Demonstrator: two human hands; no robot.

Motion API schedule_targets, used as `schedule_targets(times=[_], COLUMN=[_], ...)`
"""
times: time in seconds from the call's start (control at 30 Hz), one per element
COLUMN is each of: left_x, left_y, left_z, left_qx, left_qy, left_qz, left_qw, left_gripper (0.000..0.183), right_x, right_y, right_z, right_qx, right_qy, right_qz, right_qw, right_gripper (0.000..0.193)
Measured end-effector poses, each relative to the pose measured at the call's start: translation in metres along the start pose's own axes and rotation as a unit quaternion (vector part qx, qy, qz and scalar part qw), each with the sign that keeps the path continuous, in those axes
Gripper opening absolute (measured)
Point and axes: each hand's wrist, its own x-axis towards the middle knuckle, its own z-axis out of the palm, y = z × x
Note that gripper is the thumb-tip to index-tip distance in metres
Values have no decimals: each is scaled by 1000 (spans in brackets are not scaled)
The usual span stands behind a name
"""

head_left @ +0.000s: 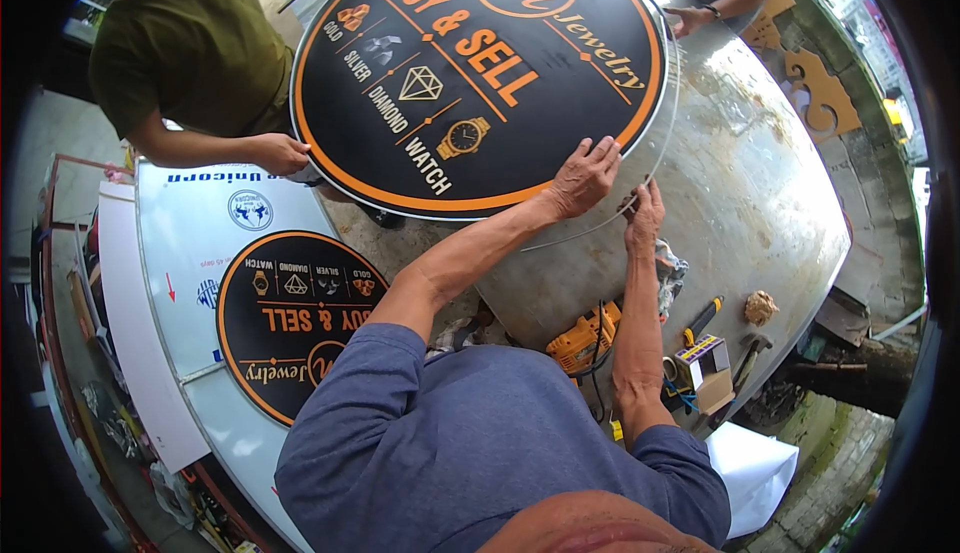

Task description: Assembling and preparing circular shop signs using power drills, rivet tools, and metal panels.

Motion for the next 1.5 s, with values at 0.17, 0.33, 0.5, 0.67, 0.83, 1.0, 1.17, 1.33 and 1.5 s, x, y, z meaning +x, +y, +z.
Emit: schedule_targets(times=[0.17,0.33,0.5,0.67,0.83,1.0,1.17,1.33,1.5], left_x=[0,-3,-5,-1,-4,-13,-24,-32,-29], left_y=[7,11,15,18,24,37,57,76,89], left_z=[-6,-13,-32,-49,-59,-75,-95,-109,-117], left_qx=[27,7,-54,-112,-233,-380,-406,-437,-443], left_qy=[-4,-2,36,32,42,-19,-35,-29,-35], left_qz=[10,3,-48,-77,-123,-161,-144,-126,-132], left_qw=[1000,1000,997,990,964,911,902,890,886], left_gripper=[42,42,47,48,42,37,43,42,41], right_x=[37,54,27,22,10,18,43,77,110], right_y=[-19,-44,-65,-58,-65,-74,-84,-93,-106], right_z=[-18,-23,-14,-34,-29,-36,-55,-58,-64], right_qx=[-7,-28,24,90,123,122,123,99,78], right_qy=[-28,-3,-26,-53,-37,-11,13,36,19], right_qz=[-27,-9,85,55,32,13,9,14,-10], right_qw=[999,1000,996,993,991,992,992,994,997], right_gripper=[51,52,42,39,37,31,24,13,9])
